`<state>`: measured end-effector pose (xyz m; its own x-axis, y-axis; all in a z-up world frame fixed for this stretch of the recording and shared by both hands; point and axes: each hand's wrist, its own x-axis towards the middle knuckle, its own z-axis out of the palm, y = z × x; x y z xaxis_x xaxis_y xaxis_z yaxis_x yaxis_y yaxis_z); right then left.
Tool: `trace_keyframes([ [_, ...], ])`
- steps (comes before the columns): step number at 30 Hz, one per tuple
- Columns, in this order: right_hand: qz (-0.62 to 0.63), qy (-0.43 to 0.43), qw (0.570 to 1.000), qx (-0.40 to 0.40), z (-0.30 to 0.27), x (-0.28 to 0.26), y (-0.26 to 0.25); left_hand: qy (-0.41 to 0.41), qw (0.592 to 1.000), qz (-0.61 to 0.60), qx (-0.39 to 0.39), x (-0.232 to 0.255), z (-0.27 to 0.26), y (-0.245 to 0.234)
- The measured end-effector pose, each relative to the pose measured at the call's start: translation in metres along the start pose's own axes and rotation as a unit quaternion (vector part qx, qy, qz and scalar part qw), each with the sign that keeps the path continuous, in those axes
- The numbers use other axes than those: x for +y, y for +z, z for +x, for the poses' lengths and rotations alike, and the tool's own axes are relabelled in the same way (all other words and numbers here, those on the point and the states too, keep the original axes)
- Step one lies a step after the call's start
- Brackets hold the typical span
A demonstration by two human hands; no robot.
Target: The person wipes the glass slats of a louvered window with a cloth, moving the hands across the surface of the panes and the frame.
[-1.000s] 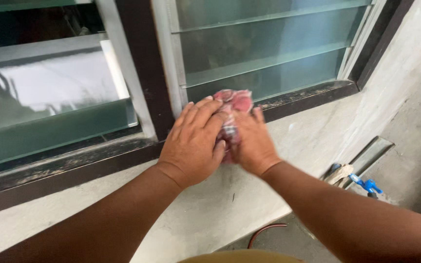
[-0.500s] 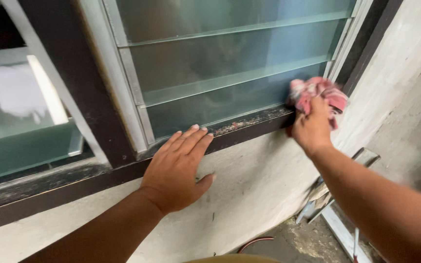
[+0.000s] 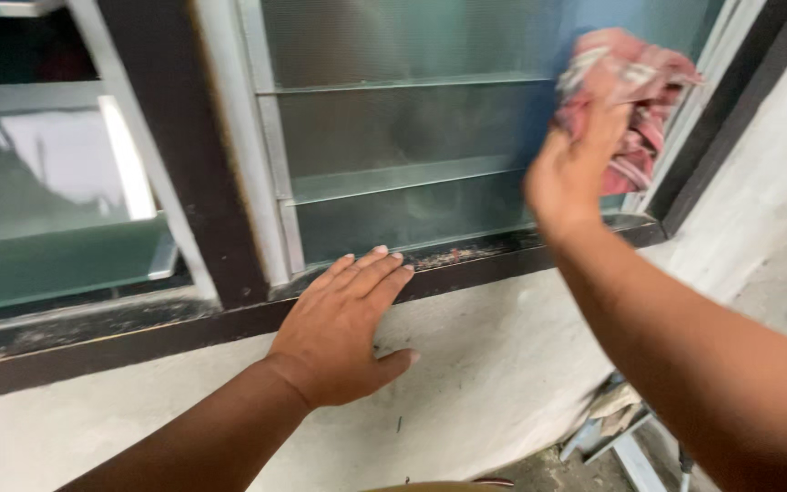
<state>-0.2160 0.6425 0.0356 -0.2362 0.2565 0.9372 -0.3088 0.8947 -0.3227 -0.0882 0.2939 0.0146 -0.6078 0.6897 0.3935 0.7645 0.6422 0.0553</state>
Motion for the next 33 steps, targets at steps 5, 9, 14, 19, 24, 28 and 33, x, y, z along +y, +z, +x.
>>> trace_keyframes([
  [5,0.081,-0.031,0.995,-0.049,-0.032,-0.087,-0.007,-0.015,0.998,-0.014,0.066,-0.004,-0.019,-0.016],
  [9,0.077,0.006,0.997,-0.005,-0.033,-0.146,0.015,0.013,0.98,0.036,0.195,-0.009,-0.051,-0.044],
  [14,0.098,-0.047,0.993,-0.035,-0.065,-0.233,0.031,-0.006,0.941,0.108,0.322,-0.032,-0.078,-0.09],
  [19,0.261,-0.028,0.961,-0.082,-0.077,-0.307,0.02,-0.054,0.917,0.173,0.354,-0.067,-0.103,-0.124],
  [24,0.342,-0.063,0.935,-0.077,-0.072,-0.36,0.013,-0.144,0.901,0.2,0.357,-0.097,-0.111,-0.158],
  [28,0.221,-0.152,0.961,-0.073,-0.068,-0.382,0.01,-0.177,0.902,0.225,0.323,-0.106,-0.115,-0.173],
  [33,0.155,-0.146,0.974,-0.073,-0.069,-0.392,0.01,-0.154,0.908,0.214,0.326,-0.109,-0.12,-0.171],
])
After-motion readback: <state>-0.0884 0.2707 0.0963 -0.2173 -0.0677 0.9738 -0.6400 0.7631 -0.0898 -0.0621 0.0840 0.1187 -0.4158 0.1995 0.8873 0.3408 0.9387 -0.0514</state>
